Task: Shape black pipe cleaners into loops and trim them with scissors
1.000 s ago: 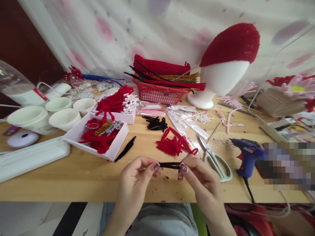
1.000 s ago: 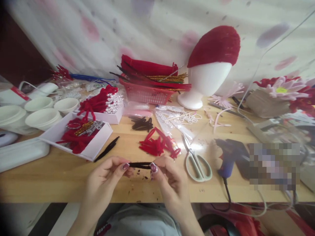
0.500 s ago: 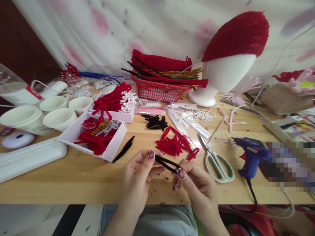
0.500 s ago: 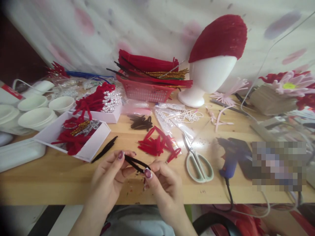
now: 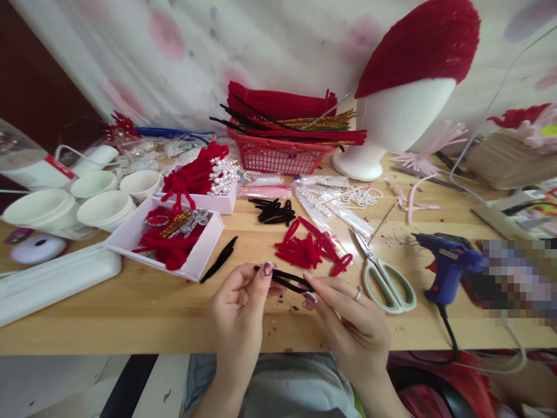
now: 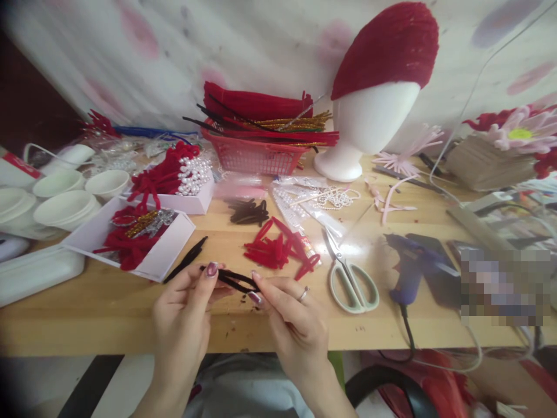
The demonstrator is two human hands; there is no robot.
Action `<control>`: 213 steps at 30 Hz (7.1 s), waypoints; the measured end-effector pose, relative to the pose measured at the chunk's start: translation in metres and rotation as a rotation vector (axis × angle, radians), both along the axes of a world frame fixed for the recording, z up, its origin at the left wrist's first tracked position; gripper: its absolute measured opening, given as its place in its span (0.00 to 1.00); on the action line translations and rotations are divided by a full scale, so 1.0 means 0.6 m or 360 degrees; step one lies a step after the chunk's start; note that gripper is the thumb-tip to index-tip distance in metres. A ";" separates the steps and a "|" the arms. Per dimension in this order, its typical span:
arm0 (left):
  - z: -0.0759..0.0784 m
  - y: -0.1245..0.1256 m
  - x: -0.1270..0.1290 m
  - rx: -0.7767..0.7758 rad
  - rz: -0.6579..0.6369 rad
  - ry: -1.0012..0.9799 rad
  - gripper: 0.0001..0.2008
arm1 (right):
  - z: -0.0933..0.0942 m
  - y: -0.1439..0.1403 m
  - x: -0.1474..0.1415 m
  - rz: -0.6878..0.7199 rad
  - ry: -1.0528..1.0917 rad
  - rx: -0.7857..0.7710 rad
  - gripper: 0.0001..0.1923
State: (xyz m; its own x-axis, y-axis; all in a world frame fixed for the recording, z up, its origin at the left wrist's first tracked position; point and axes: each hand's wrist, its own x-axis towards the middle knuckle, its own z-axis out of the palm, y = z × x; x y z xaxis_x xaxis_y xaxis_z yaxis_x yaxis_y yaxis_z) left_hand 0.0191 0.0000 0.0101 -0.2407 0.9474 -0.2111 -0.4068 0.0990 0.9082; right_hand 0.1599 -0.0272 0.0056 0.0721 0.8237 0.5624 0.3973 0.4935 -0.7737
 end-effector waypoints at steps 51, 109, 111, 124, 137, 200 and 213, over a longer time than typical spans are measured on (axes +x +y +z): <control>0.017 -0.026 0.008 -0.0178 -0.0257 -0.0286 0.16 | 0.006 0.008 -0.029 0.0347 0.1769 -0.0879 0.09; 0.003 0.001 0.020 -0.0110 -0.0104 -0.0194 0.12 | 0.012 -0.017 0.058 -0.0303 0.0109 -0.0663 0.10; 0.007 0.003 0.021 -0.0146 -0.0117 -0.0188 0.12 | 0.008 -0.028 0.098 -0.0711 -0.0269 -0.0587 0.10; -0.005 0.002 0.014 -0.0165 -0.0347 -0.0483 0.10 | -0.025 -0.007 0.192 -0.1026 -0.1660 -0.0900 0.19; 0.013 0.033 0.022 -0.0218 -0.0556 -0.1041 0.11 | 0.023 -0.057 0.103 0.0343 0.0596 -0.0896 0.37; 0.072 0.059 0.052 0.0025 -0.0640 -0.0921 0.08 | -0.038 -0.043 0.159 0.0464 0.0055 -0.0707 0.24; 0.075 0.060 0.051 0.0025 -0.0648 -0.0965 0.08 | -0.040 -0.042 0.162 0.0543 0.0130 -0.0673 0.24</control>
State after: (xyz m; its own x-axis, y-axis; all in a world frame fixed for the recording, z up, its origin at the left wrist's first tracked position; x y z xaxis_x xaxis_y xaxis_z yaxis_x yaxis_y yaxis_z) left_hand 0.0496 0.0360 0.0552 0.2862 0.9409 -0.1811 -0.7723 0.3384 0.5376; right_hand 0.2571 -0.0521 -0.0181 -0.2091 0.9610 0.1812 0.1997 0.2234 -0.9541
